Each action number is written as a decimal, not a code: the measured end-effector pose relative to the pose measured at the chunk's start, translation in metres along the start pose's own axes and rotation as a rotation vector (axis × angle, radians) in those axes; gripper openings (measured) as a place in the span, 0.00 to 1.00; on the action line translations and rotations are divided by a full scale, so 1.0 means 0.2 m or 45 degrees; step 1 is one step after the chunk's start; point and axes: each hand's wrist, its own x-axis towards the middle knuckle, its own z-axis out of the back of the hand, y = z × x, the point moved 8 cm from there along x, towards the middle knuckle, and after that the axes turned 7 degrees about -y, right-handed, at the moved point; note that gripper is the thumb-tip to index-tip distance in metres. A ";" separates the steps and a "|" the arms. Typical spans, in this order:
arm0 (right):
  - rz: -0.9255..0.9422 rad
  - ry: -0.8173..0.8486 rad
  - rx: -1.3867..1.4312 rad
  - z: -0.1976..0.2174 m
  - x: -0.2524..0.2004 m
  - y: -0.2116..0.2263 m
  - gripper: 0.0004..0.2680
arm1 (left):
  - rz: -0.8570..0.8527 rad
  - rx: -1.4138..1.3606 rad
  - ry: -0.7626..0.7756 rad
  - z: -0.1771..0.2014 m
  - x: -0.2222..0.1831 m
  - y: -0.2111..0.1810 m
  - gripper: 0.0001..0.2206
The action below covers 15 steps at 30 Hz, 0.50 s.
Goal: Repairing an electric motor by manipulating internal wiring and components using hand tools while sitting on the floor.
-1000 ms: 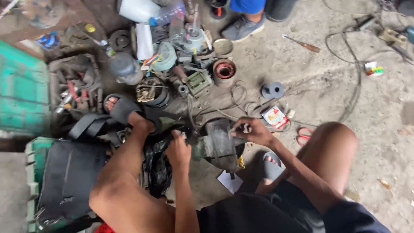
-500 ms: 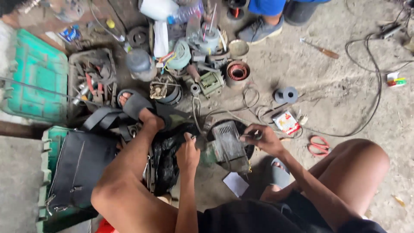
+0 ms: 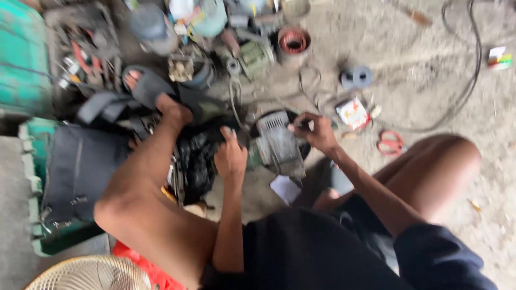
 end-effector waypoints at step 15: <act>0.099 0.134 0.046 -0.03 0.10 0.08 0.13 | -0.076 -0.100 -0.244 0.09 0.03 -0.01 0.18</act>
